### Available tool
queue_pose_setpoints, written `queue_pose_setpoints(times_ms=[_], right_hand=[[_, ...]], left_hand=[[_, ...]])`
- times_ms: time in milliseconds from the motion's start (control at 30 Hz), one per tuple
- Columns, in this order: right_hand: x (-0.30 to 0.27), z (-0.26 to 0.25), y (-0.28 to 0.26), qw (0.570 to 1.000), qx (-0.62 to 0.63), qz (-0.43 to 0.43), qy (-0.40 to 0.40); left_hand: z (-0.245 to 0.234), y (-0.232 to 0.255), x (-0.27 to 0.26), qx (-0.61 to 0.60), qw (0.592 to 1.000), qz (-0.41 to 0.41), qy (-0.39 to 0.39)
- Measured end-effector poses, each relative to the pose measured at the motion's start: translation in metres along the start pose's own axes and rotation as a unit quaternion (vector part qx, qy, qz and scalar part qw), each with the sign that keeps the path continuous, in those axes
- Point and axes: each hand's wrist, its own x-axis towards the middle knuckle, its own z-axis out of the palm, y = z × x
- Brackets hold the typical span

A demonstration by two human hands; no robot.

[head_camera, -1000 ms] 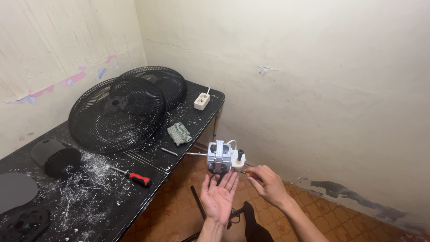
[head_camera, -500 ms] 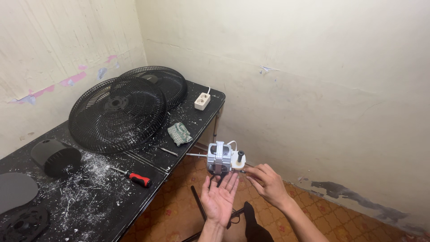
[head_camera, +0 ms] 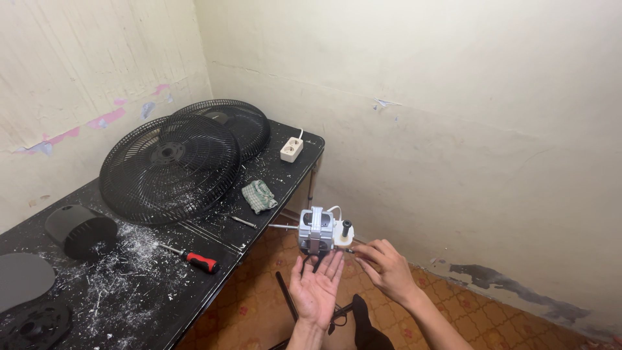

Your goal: The person adjusts and tightens components of a disassembled fan motor using a screwdriver. They rotate the motor housing, align parts, and secure screws while seated on the floor.

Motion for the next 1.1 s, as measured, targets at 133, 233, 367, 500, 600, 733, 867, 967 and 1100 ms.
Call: queue_pose_setpoints(times_ms=[133,233,367,500,600,733,867,967,1100], right_hand=[[0.003,-0.002,-0.003,1.000,-0.003,0.009,-0.009],[0.005,-0.003,-0.005,1.000,-0.018,0.014,-0.017],[0.003,-0.002,-0.006,1.000,-0.016,0.013,-0.016],[-0.001,0.000,-0.004,1.000,-0.007,0.016,-0.017],[-0.002,0.002,-0.003,1.000,-0.008,0.007,-0.004],[-0.002,0.002,-0.002,1.000,0.000,0.017,-0.011],[0.001,0.003,-0.001,1.000,-0.013,-0.004,-0.004],[0.003,0.002,0.000,1.000,-0.016,-0.019,0.005],[0.004,0.001,0.005,1.000,0.008,0.010,-0.019]], left_hand=[[0.001,0.000,0.000,0.000,1.000,0.001,0.004],[0.002,0.000,0.000,0.002,1.000,0.004,0.018],[0.002,0.001,0.000,-0.008,1.000,-0.001,0.016],[0.002,0.000,0.001,0.008,1.000,0.003,0.015],[0.002,0.000,0.001,0.000,1.000,0.001,0.014],[0.000,-0.002,0.001,-0.006,1.000,0.003,0.014],[-0.004,-0.001,0.003,-0.007,1.000,0.003,0.008],[-0.010,-0.003,0.006,0.028,0.999,0.016,0.006],[-0.018,-0.010,0.012,0.141,0.989,0.040,0.004]])
